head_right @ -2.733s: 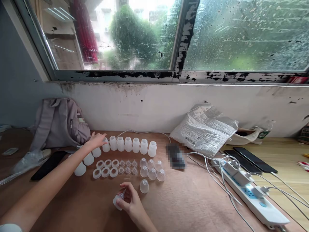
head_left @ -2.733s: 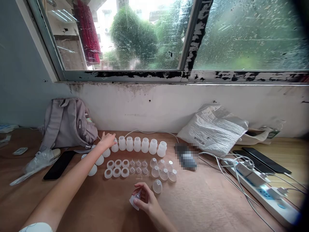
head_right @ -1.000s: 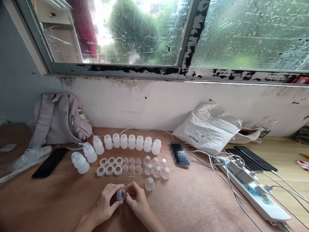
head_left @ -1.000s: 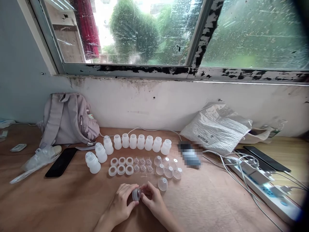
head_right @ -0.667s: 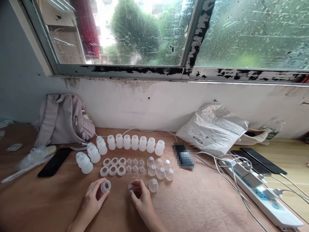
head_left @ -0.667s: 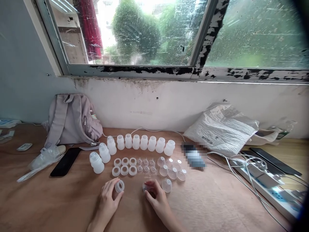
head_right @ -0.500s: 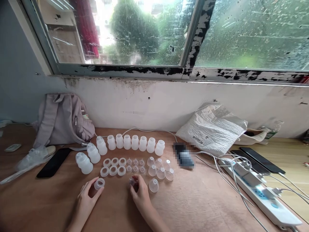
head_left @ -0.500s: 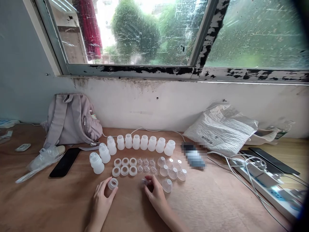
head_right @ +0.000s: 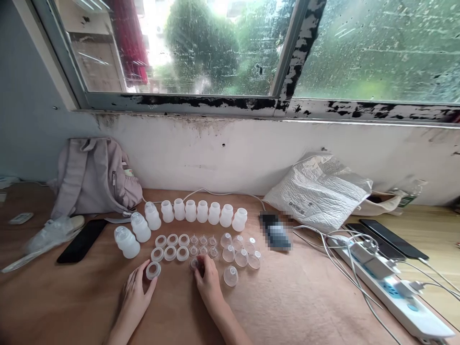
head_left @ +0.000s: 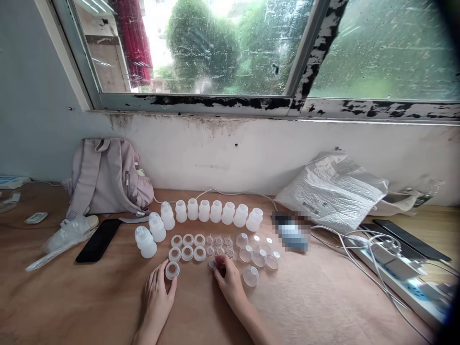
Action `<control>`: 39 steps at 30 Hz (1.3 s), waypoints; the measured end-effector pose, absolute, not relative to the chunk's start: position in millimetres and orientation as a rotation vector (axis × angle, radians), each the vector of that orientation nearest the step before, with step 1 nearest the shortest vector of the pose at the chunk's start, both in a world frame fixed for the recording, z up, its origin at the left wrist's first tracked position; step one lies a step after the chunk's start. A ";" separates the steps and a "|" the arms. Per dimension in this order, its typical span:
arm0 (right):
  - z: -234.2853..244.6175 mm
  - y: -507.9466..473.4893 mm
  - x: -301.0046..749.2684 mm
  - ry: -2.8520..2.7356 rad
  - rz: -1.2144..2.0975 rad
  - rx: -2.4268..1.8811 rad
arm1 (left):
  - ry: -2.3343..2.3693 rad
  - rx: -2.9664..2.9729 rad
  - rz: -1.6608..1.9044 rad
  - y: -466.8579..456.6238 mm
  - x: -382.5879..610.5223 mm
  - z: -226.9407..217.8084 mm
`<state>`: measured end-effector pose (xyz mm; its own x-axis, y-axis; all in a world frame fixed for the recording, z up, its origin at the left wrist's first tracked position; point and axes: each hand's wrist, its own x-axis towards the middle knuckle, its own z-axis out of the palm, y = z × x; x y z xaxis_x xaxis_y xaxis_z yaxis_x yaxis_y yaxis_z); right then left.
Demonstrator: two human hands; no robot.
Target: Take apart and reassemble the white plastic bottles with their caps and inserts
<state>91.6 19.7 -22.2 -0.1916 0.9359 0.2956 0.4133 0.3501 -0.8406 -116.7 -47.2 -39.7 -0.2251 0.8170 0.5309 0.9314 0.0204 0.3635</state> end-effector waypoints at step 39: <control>-21.4 -9.0 108.5 -1.669 0.703 -1.132 | -2.240 -2.032 -0.213 69.4 -158.0 150.2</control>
<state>108.5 -9.0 -21.4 -0.1036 0.9141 0.3921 0.3577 0.4021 -0.8428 -158.0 69.4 150.2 -0.0984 0.9797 0.1746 0.9951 0.0946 0.0299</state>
